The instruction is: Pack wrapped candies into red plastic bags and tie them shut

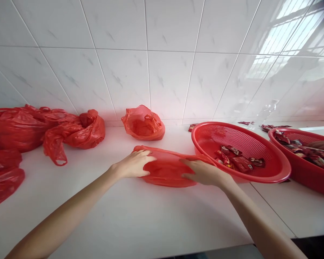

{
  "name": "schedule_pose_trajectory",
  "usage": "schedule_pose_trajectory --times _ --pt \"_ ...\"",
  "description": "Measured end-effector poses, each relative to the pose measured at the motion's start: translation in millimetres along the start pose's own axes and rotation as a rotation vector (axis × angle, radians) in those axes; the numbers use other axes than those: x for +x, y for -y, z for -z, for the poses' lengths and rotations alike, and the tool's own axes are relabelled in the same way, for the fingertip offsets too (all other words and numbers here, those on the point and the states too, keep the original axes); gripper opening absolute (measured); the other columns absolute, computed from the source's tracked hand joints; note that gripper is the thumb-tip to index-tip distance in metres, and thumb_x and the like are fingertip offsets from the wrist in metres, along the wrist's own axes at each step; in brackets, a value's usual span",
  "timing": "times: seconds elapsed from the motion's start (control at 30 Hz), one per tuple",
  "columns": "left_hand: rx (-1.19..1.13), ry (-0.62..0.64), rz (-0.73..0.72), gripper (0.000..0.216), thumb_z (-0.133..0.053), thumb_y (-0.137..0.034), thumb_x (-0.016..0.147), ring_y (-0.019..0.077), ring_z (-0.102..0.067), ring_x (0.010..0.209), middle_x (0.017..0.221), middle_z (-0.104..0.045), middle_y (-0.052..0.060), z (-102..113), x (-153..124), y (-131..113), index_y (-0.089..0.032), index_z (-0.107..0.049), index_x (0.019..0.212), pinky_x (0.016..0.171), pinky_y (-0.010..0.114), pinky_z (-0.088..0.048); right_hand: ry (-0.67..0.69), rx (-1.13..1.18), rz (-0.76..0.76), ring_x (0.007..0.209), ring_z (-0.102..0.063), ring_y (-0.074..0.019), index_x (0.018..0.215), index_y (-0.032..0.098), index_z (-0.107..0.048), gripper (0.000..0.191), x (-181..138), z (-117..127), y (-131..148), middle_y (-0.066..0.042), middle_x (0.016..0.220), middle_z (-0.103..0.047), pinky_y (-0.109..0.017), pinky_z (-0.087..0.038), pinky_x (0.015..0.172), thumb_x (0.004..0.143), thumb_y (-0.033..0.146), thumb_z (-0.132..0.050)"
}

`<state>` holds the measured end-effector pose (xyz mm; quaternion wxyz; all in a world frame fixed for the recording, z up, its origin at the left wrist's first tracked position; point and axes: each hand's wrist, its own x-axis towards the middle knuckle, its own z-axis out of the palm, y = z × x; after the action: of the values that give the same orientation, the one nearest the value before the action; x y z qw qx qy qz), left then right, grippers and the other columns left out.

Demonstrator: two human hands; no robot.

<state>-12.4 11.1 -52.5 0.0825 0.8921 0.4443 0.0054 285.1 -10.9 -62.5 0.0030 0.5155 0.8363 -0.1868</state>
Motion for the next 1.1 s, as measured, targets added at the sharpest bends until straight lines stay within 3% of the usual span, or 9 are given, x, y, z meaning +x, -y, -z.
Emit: schedule_pose_trajectory --times 0.1,0.2,0.4,0.5,0.6,0.67,0.73,0.9,1.1 --pt "-0.071 0.105 0.06 0.057 -0.068 -0.033 0.076 0.0331 -0.061 0.115 0.126 -0.062 0.011 -5.7 2.8 7.6 -0.026 -0.062 0.132 0.091 0.04 -0.052 0.035 -0.049 -0.051 0.087 -0.068 -0.0267 0.117 0.021 -0.064 0.038 13.3 -12.4 -7.4 -0.009 0.102 -0.072 -0.034 -0.05 0.071 0.089 0.045 -0.056" --pt "-0.128 0.068 0.035 0.049 -0.061 -0.031 0.083 0.0324 -0.057 0.123 0.134 -0.06 0.011 -9.9 5.7 6.3 -0.024 -0.063 0.131 0.096 0.04 -0.05 0.044 -0.076 -0.065 0.076 -0.067 -0.0252 0.101 0.019 -0.066 0.026 20.3 -14.5 -9.0 -0.007 0.089 -0.072 -0.032 -0.047 0.062 0.087 0.041 -0.059" --pt "-0.27 -0.052 -0.105 0.041 -0.05 -0.042 0.095 0.0256 -0.055 0.129 0.142 -0.058 0.004 -14.6 4.3 -10.5 -0.027 -0.064 0.13 0.106 0.034 -0.045 0.036 -0.006 0.068 0.094 -0.068 -0.0259 0.117 0.025 -0.064 0.032 0.6 1.2 -0.7 -0.007 0.111 -0.072 -0.034 -0.051 0.072 0.091 0.04 -0.056" --pt "-0.279 -0.024 -0.08 0.043 -0.051 -0.047 0.094 0.0259 -0.057 0.127 0.141 -0.059 0.003 -18.9 6.2 -12.5 -0.029 -0.063 0.132 0.101 0.035 -0.048 -0.115 0.098 0.216 0.106 -0.065 -0.0248 0.127 0.026 -0.063 0.037 -18.6 10.8 9.3 -0.007 0.124 -0.068 -0.034 -0.052 0.082 0.095 0.041 -0.053" --pt "-0.301 0.034 -0.067 0.044 -0.054 -0.047 0.093 0.0251 -0.058 0.126 0.138 -0.062 0.001 -20.3 10.4 -10.8 -0.031 -0.062 0.133 0.101 0.035 -0.048 -0.399 0.163 0.308 0.103 -0.066 -0.0194 0.123 0.026 -0.065 0.03 -30.3 18.0 12.7 -0.005 0.118 -0.07 -0.03 -0.052 0.084 0.1 0.035 -0.047" --pt "-0.321 0.076 -0.062 0.044 -0.055 -0.048 0.092 0.0253 -0.056 0.128 0.139 -0.061 -0.001 -17.0 12.3 -10.5 -0.033 -0.063 0.132 0.104 0.035 -0.046 -0.627 0.047 0.215 0.105 -0.065 -0.0214 0.122 0.024 -0.064 0.029 -31.8 20.0 6.8 -0.007 0.119 -0.069 -0.033 -0.051 0.088 0.099 0.031 -0.048" --pt "-0.346 0.106 -0.06 0.045 -0.055 -0.052 0.091 0.0259 -0.054 0.131 0.141 -0.06 -0.002 -10.3 12.8 -11.8 -0.034 -0.063 0.132 0.106 0.035 -0.045 -0.716 -0.148 0.045 0.105 -0.064 -0.0257 0.126 0.021 -0.06 0.031 -31.0 19.2 -4.3 -0.011 0.12 -0.068 -0.037 -0.05 0.084 0.096 0.03 -0.053" --pt "-0.438 0.112 -0.114 0.048 -0.053 -0.056 0.091 0.0266 -0.053 0.13 0.142 -0.059 0.0 8.2 9.9 -16.3 -0.034 -0.062 0.133 0.104 0.034 -0.046 -0.471 -0.325 -0.303 0.063 -0.062 -0.0197 0.098 0.024 -0.062 0.023 -41.2 10.1 -27.9 -0.002 0.076 -0.07 -0.027 -0.029 0.05 0.1 0.038 -0.045" --pt "-0.392 0.061 -0.08 0.046 -0.053 -0.052 0.092 0.0253 -0.058 0.122 0.137 -0.061 0.002 8.8 8.8 -9.5 -0.033 -0.061 0.134 0.097 0.033 -0.05 -0.373 -0.355 -0.456 0.069 -0.065 -0.0242 0.089 0.025 -0.063 0.028 -78.7 5.0 -46.8 -0.005 0.077 -0.07 -0.028 -0.025 0.051 0.097 0.043 -0.043"
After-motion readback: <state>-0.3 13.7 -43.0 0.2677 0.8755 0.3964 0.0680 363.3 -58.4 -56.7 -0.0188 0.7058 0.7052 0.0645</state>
